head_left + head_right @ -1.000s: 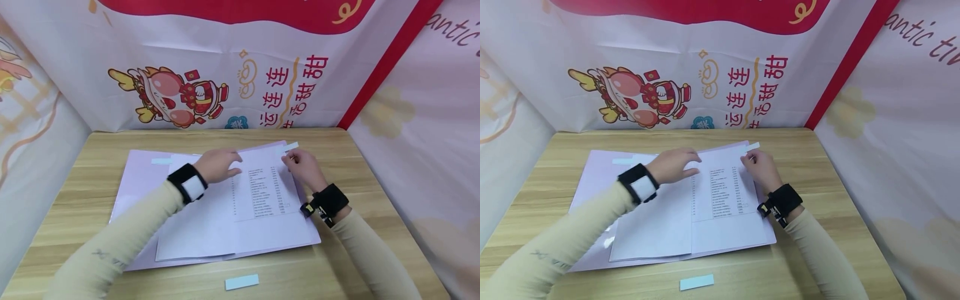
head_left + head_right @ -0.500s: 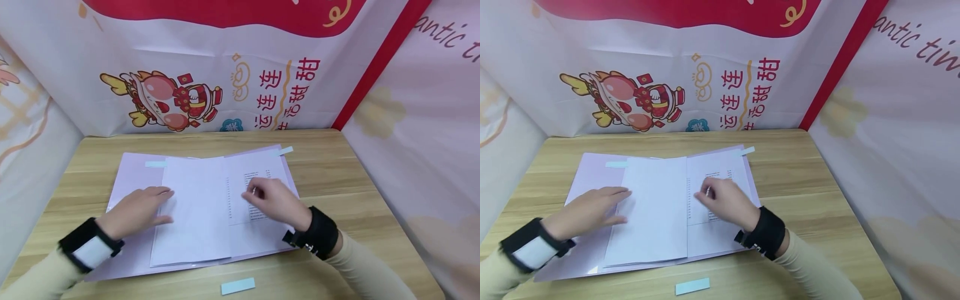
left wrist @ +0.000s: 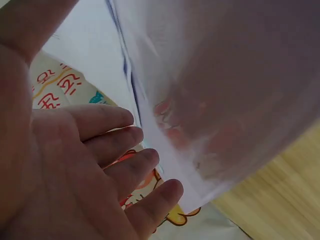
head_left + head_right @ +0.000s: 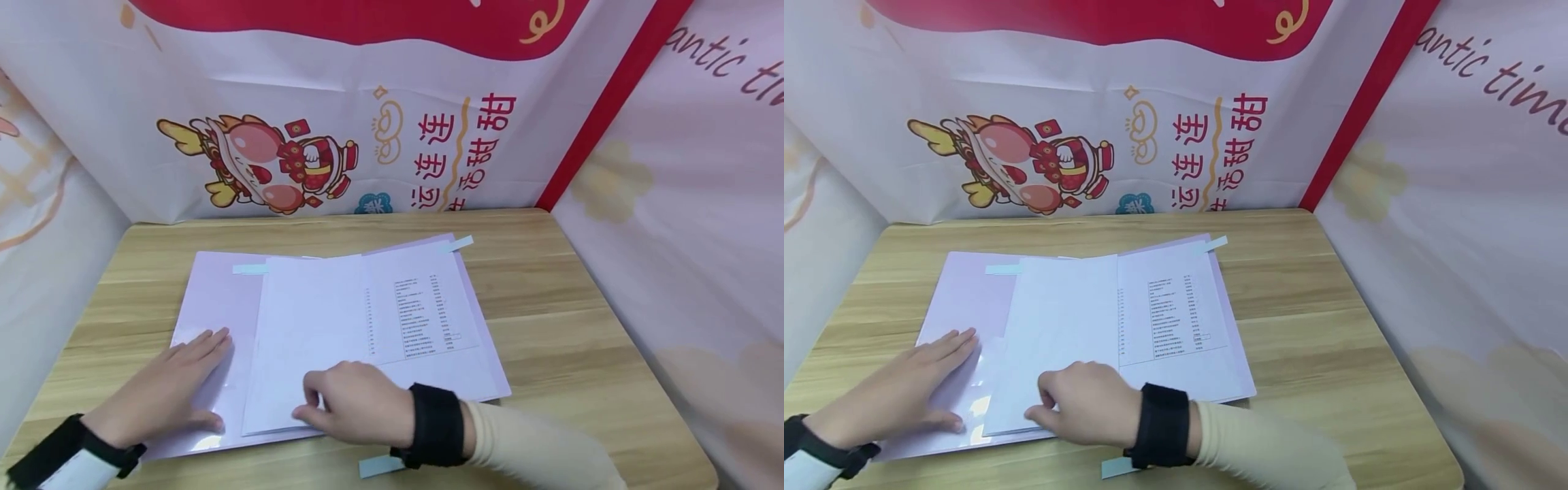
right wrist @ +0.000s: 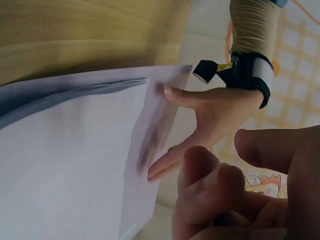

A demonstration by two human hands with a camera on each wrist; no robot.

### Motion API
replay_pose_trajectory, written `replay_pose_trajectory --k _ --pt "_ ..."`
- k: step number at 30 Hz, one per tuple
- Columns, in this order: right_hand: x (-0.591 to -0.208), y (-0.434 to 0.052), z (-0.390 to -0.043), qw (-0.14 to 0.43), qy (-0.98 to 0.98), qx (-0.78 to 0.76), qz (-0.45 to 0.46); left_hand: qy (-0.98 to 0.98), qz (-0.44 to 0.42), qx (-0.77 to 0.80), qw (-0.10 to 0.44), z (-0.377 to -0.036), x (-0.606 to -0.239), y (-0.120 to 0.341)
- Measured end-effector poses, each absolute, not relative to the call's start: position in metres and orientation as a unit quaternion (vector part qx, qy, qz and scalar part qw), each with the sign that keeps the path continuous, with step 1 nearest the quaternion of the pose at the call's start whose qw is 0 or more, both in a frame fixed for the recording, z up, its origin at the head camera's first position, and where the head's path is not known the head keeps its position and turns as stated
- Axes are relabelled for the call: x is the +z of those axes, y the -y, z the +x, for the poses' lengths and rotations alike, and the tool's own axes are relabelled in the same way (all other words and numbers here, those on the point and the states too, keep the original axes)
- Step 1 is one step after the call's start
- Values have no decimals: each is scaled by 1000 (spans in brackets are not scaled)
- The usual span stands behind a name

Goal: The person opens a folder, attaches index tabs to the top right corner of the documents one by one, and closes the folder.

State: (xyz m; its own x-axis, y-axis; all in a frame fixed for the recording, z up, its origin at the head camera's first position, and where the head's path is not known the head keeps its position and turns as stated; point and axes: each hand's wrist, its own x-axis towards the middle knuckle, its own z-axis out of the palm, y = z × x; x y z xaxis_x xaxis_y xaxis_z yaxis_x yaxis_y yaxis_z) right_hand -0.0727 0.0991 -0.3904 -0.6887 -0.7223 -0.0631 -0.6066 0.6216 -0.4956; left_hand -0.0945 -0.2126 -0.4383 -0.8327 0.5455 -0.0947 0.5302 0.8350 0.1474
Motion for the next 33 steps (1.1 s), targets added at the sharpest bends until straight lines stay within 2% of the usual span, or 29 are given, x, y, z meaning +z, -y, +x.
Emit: replay_pose_trajectory --k 12,20,33 --pt "-443 -17 -63 112 -930 -42 -347 -960 262 60 79 -92 -475 217" --pt "-470 2 -68 130 -939 -18 -318 -960 253 78 90 -91 -485 214" --pt "-482 29 -68 152 -955 56 -247 -951 247 128 134 -97 -490 220"
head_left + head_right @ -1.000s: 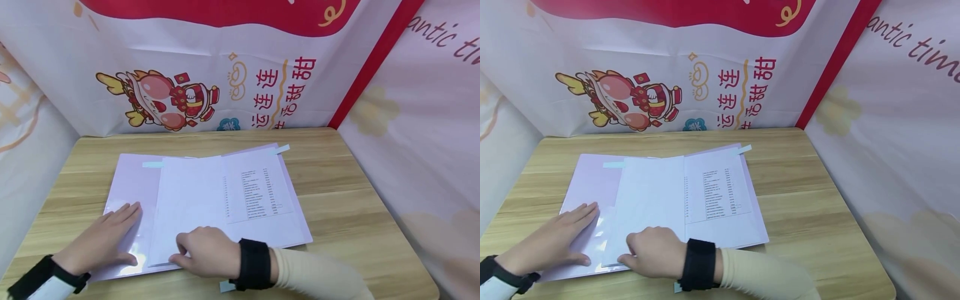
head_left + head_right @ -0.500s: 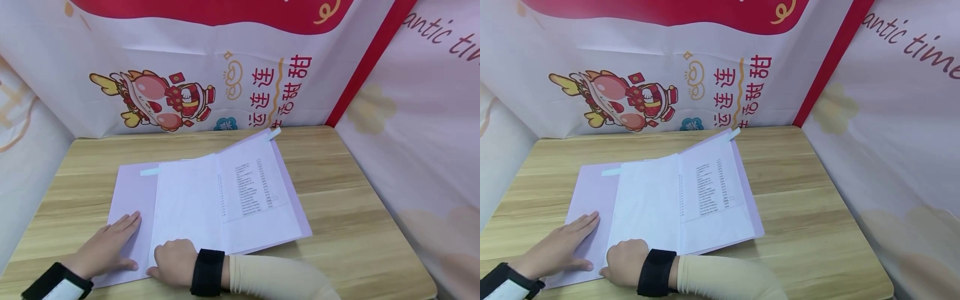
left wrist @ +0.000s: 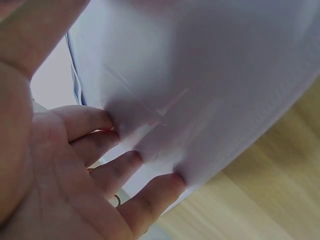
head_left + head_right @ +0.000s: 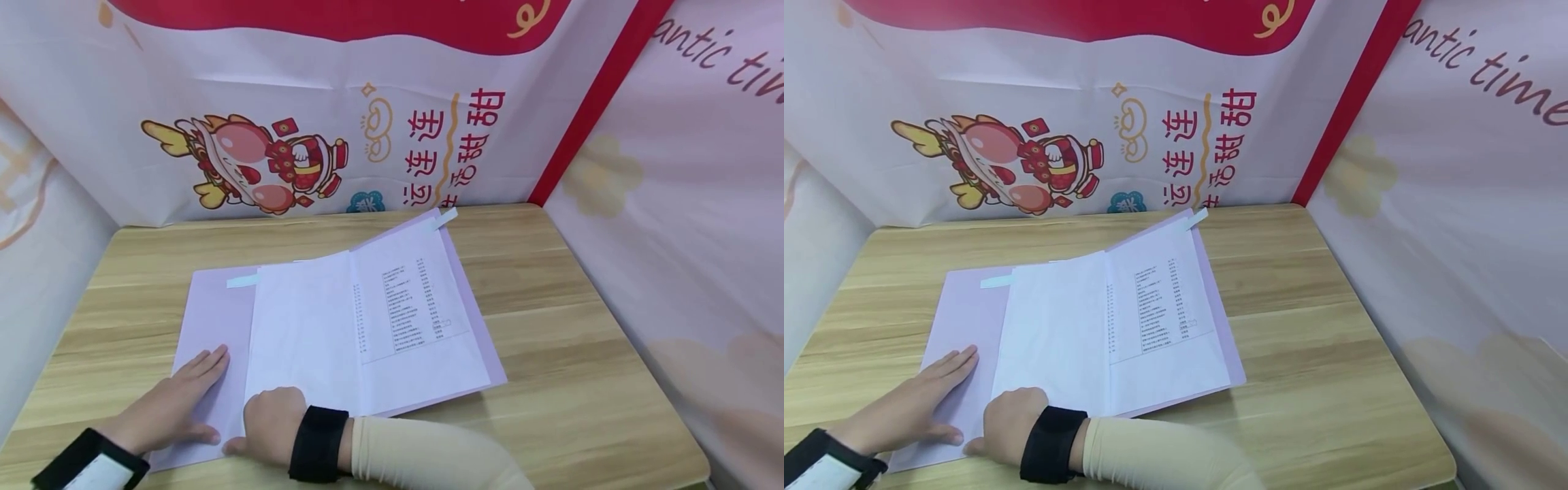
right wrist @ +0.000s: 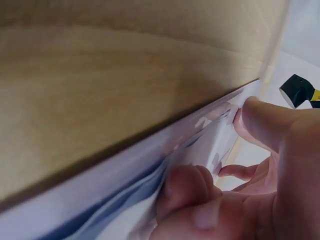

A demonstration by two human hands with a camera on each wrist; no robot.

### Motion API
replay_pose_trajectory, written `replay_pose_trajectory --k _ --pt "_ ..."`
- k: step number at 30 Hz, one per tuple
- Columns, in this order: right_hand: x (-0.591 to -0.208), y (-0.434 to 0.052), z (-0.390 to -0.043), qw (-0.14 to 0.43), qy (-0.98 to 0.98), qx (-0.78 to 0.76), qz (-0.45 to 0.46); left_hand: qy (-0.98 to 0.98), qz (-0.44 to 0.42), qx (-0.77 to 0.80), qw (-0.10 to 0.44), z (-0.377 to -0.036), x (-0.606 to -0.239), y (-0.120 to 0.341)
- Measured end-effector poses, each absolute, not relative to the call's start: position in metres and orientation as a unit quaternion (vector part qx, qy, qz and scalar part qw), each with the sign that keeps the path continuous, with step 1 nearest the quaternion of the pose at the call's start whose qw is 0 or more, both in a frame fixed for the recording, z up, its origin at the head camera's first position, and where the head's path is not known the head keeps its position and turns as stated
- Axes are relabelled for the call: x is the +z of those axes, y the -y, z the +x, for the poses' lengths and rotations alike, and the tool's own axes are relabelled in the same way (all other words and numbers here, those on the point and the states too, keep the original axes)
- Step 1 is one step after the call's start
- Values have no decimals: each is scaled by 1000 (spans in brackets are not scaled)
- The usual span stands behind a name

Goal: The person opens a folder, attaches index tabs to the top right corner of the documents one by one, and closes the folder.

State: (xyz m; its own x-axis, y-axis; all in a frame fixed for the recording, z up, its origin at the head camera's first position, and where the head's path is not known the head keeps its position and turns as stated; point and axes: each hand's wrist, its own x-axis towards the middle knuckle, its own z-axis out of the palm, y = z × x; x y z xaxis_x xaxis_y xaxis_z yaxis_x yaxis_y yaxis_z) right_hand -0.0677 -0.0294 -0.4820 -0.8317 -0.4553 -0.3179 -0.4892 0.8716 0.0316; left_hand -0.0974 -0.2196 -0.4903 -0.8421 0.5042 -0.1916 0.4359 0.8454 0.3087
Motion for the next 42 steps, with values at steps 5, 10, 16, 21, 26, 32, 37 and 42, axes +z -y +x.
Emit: replay_pose_trajectory --k 5,10,16,21,26,32,37,42 --pt "-480 32 -68 171 -955 54 -237 -951 249 128 131 -97 -492 220" --pt "-478 31 -69 197 -951 42 -235 -951 251 127 125 -97 -492 220" --pt "-479 32 -70 211 -948 35 -234 -951 253 129 126 -96 -494 221" --pt "-480 33 -71 226 -947 29 -228 -951 251 127 127 -96 -494 221" --pt "-481 33 -72 228 -946 35 -227 -951 249 132 127 -96 -493 221" --pt "-477 28 -73 215 -944 28 -249 -951 247 136 126 -96 -495 222" --pt "-470 21 -78 208 -942 1 -262 -953 240 132 129 -97 -493 222" --pt "-457 12 -84 213 -941 -28 -260 -954 230 130 139 -99 -493 220"
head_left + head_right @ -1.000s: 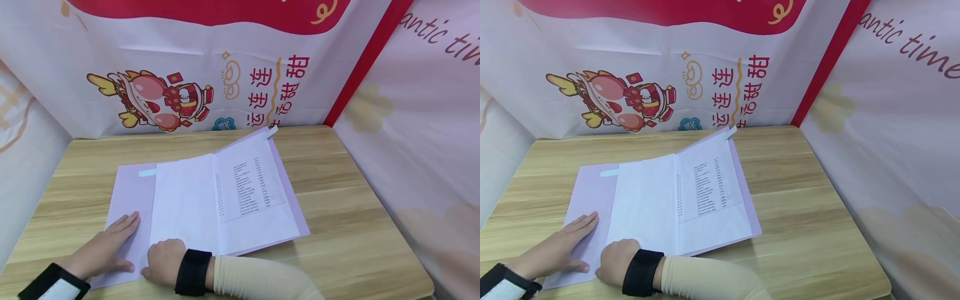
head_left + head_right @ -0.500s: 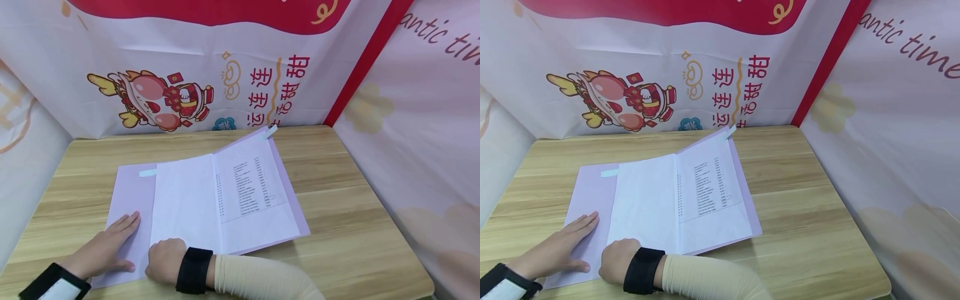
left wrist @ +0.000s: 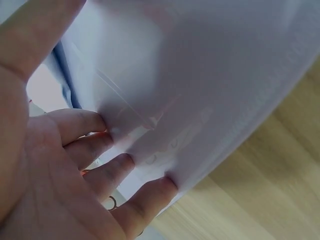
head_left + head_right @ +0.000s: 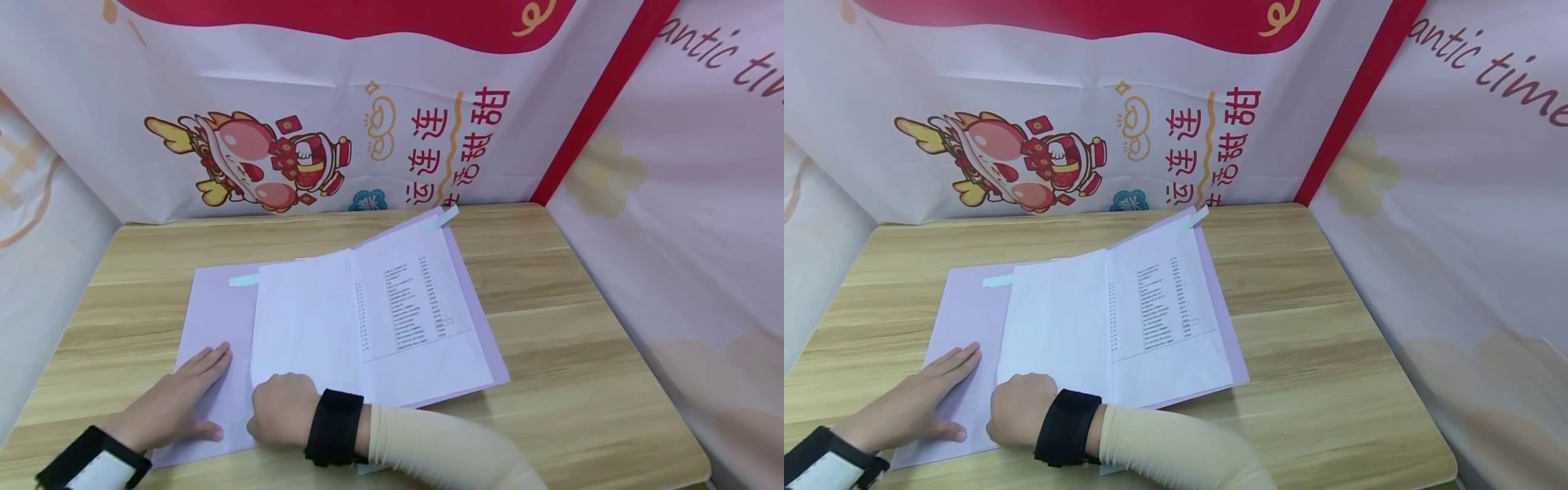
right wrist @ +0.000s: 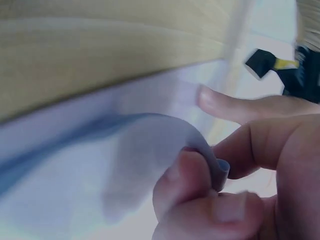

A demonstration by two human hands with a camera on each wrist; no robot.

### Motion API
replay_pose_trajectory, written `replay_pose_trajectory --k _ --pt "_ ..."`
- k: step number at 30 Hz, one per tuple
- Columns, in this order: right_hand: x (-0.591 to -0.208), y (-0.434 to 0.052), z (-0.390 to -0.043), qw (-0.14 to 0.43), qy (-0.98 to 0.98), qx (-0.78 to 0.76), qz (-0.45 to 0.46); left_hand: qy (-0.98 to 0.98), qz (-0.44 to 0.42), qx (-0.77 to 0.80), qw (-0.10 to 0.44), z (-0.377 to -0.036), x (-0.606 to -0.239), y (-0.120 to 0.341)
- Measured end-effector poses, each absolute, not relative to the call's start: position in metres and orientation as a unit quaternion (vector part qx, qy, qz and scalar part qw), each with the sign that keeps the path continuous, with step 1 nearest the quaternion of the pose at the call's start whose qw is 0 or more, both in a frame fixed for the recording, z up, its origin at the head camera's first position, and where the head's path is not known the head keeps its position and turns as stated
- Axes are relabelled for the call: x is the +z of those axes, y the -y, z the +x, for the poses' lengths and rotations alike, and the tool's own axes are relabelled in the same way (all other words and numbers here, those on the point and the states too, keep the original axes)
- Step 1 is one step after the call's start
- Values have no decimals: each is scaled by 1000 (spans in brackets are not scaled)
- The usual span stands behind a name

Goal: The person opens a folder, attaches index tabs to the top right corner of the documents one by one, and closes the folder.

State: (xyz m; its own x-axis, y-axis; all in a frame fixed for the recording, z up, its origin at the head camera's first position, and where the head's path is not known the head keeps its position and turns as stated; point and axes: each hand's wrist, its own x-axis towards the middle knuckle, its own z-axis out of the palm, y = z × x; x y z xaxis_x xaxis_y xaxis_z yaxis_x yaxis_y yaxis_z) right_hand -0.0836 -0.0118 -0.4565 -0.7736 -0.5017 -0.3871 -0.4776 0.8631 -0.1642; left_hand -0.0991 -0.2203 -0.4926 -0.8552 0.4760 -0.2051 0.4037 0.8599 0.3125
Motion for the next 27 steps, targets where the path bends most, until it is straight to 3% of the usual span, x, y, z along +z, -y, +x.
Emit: replay_pose_trajectory --k 12,27 --pt "-400 -42 -89 203 -925 -137 -291 -955 225 127 144 -101 -491 219" --pt "-332 -163 -79 104 -916 -283 -265 -955 222 124 150 -98 -489 217"
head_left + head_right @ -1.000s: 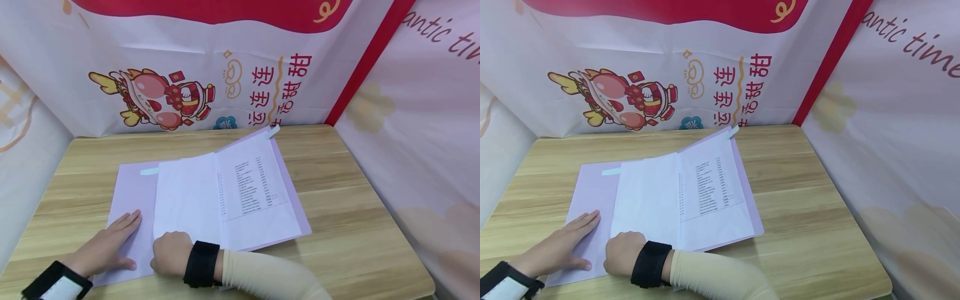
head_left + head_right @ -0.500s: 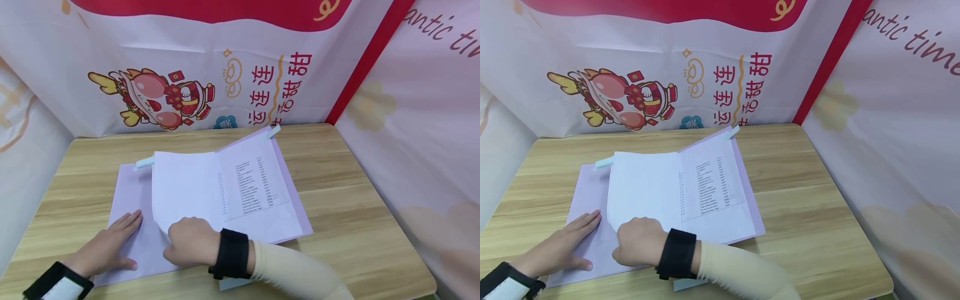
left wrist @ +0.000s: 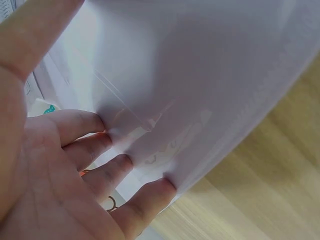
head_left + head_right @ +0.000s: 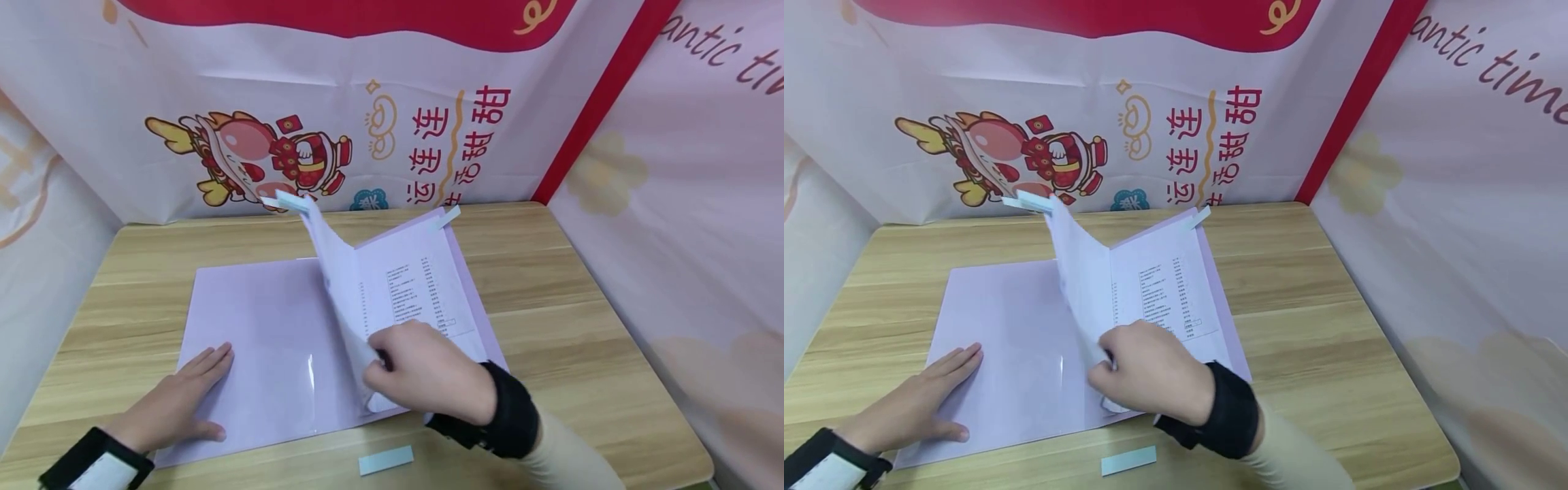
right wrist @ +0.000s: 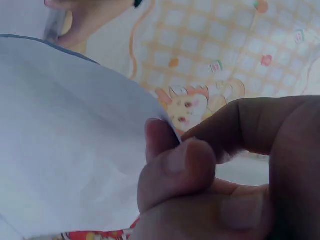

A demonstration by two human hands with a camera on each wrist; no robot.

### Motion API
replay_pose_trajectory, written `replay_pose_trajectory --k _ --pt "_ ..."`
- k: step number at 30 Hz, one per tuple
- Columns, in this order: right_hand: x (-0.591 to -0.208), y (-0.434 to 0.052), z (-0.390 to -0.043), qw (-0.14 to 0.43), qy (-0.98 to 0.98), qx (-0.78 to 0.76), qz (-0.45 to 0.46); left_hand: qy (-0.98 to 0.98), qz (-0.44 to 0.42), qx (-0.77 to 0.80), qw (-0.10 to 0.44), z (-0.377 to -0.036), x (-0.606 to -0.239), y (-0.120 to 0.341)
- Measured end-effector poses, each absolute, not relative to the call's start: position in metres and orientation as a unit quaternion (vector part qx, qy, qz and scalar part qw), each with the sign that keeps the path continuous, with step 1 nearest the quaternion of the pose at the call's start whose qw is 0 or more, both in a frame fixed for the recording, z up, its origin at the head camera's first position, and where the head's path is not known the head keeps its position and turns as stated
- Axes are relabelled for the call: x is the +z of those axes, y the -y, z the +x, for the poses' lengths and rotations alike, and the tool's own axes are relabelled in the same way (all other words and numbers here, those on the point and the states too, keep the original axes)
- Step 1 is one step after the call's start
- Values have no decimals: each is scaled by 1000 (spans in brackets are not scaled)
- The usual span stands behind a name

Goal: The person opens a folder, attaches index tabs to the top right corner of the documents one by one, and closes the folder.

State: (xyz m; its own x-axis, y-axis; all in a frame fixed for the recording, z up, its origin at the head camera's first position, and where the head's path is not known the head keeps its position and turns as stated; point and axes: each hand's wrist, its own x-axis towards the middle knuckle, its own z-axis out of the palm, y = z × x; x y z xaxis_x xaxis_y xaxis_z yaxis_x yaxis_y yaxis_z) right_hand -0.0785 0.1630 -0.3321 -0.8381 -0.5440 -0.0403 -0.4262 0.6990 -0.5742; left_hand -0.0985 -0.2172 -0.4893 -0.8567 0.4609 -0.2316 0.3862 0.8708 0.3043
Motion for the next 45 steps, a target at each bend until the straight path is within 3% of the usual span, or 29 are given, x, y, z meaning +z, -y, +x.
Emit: replay_pose_trajectory --k 9,19,30,45 --pt "-331 -210 -65 88 -925 -303 -212 -957 227 117 140 -96 -490 221" --pt "-351 -258 -59 125 -930 -320 -128 -957 220 118 150 -97 -490 219" --pt "-395 -298 -60 162 -942 -288 -52 -955 222 124 154 -97 -487 218" --pt "-455 -310 -69 208 -944 -255 10 -956 230 122 137 -97 -490 224"
